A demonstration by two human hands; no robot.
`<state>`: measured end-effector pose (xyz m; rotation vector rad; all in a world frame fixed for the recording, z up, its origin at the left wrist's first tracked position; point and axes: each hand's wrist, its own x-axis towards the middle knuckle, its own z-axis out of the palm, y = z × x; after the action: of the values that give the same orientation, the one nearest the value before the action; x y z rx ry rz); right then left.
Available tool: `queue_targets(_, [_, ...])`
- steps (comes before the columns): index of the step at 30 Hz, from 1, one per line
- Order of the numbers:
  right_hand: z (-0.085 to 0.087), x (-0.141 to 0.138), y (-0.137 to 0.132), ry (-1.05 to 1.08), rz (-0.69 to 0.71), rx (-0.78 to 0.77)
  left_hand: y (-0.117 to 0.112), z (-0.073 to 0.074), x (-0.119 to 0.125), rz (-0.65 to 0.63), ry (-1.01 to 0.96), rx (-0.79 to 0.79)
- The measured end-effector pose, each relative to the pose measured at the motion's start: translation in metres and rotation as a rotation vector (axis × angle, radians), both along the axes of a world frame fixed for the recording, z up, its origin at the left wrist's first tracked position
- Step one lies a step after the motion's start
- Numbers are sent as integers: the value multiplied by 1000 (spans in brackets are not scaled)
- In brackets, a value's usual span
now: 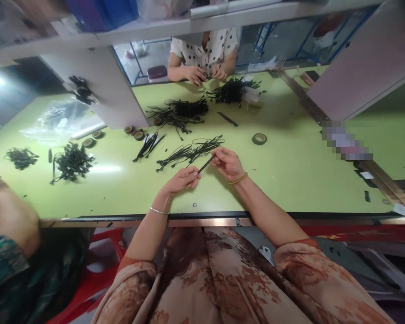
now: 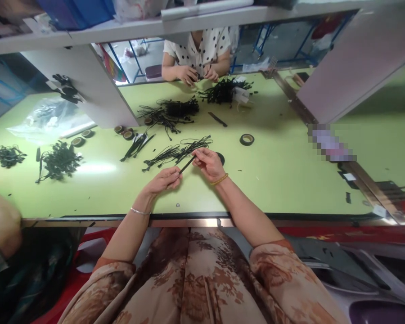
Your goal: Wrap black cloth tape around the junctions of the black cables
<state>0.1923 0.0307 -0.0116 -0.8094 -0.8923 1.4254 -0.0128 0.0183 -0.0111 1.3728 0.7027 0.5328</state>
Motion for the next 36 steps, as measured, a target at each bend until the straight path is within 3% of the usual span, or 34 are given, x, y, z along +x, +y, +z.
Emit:
queue_targets(8, [1, 5, 1, -33, 82, -57, -1, -1, 6, 147, 76, 131])
queue_targets(14, [-1, 6, 2, -140, -2, -73, -5, -7, 11, 338, 432, 503])
queue_targets(17, [-3, 9, 4, -240, -88, -9, -7, -9, 13, 338, 572, 613])
queue_targets(22, [-5, 11, 5, -220, -122, 40, -9, 3, 9, 267, 556, 561])
queue_targets(25, [-7, 9, 7, -207, -148, -5, -2, 18, -7, 390, 536, 519])
queue_targets(28, [-11, 7, 8, -277, -148, -41, 18, 28, -36, 613, 645, 548])
queue_targets(33, [-14, 3, 8, -368, -111, -9, 65, 22, -94, 845, 1015, 481])
queue_targets(36, [-13, 3, 8, -369, -110, -11, 80, 17, -112, 924, 1109, 502])
